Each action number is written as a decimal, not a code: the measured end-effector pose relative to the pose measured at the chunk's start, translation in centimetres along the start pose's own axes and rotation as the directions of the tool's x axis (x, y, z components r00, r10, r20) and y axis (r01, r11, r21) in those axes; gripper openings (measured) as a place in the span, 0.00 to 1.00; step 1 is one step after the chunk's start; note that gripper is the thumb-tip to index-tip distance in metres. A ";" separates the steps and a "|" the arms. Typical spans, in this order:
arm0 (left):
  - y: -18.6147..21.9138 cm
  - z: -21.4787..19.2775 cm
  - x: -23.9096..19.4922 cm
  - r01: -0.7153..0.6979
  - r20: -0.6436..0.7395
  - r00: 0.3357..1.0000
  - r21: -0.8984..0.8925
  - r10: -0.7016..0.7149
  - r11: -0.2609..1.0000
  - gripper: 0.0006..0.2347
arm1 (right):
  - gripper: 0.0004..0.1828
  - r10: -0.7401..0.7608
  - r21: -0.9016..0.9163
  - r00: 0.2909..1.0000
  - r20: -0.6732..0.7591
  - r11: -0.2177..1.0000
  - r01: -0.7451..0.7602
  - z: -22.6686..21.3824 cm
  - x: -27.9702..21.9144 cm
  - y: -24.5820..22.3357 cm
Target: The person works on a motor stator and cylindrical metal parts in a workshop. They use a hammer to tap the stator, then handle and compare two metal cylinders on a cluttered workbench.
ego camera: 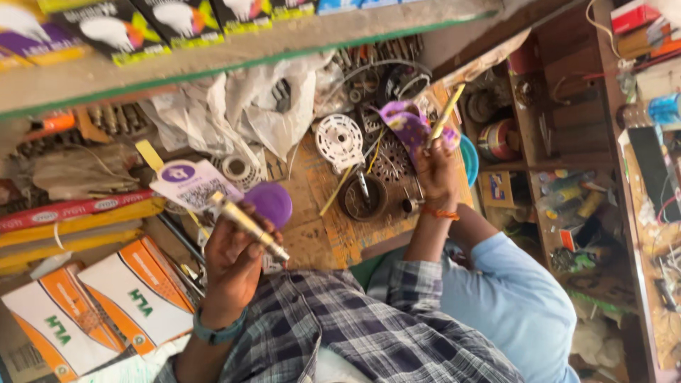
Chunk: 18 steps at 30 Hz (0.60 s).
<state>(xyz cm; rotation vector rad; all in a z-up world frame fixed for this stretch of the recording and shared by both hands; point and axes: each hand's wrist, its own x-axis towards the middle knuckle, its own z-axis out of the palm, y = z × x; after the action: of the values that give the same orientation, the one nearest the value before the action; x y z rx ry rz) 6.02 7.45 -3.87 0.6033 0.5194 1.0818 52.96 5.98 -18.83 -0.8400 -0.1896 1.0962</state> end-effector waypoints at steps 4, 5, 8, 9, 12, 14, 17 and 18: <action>-0.3 0.7 0.4 0.234 0.061 0.968 0.145 -0.245 0.961 0.18 | 0.13 0.007 -0.002 0.996 -0.094 1.000 -0.007 1.9 -4.6 3.3; -0.1 1.0 0.5 0.274 0.066 0.954 0.199 -0.292 0.941 0.19 | 0.14 -0.002 -0.029 0.995 -0.100 1.000 -0.001 3.5 -6.1 3.6; -1.5 3.3 2.6 0.133 0.153 0.972 0.269 -0.178 0.954 0.24 | 0.21 -0.054 -0.072 0.967 0.249 0.995 0.074 9.7 -11.7 3.8; -1.5 3.8 3.2 0.091 0.176 0.972 0.318 -0.153 0.944 0.25 | 0.24 -0.041 -0.153 0.960 0.277 0.984 0.086 12.0 -13.9 3.6; -2.1 4.8 4.4 0.014 0.235 0.967 0.335 -0.097 0.942 0.26 | 0.28 -0.055 -0.269 0.934 0.354 0.950 0.158 17.9 -18.8 3.8; -2.0 4.9 4.2 0.007 0.234 0.968 0.319 -0.086 0.948 0.27 | 0.28 -0.064 -0.341 0.936 0.346 0.921 0.189 20.7 -20.4 4.0; -2.0 4.7 3.2 0.015 0.205 0.975 0.317 -0.084 0.948 0.28 | 0.27 -0.062 -0.448 0.959 0.277 0.875 0.186 23.0 -21.7 4.4; -2.0 4.5 3.0 -0.002 0.204 0.977 0.315 -0.066 0.949 0.28 | 0.27 -0.051 -0.450 0.960 0.276 0.875 0.176 23.4 -21.8 4.5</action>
<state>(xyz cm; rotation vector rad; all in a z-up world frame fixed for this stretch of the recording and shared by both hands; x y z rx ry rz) 11.39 8.63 -2.20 0.9764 0.5163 0.8957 27.12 0.34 -0.29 -1.1016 -0.7416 1.0581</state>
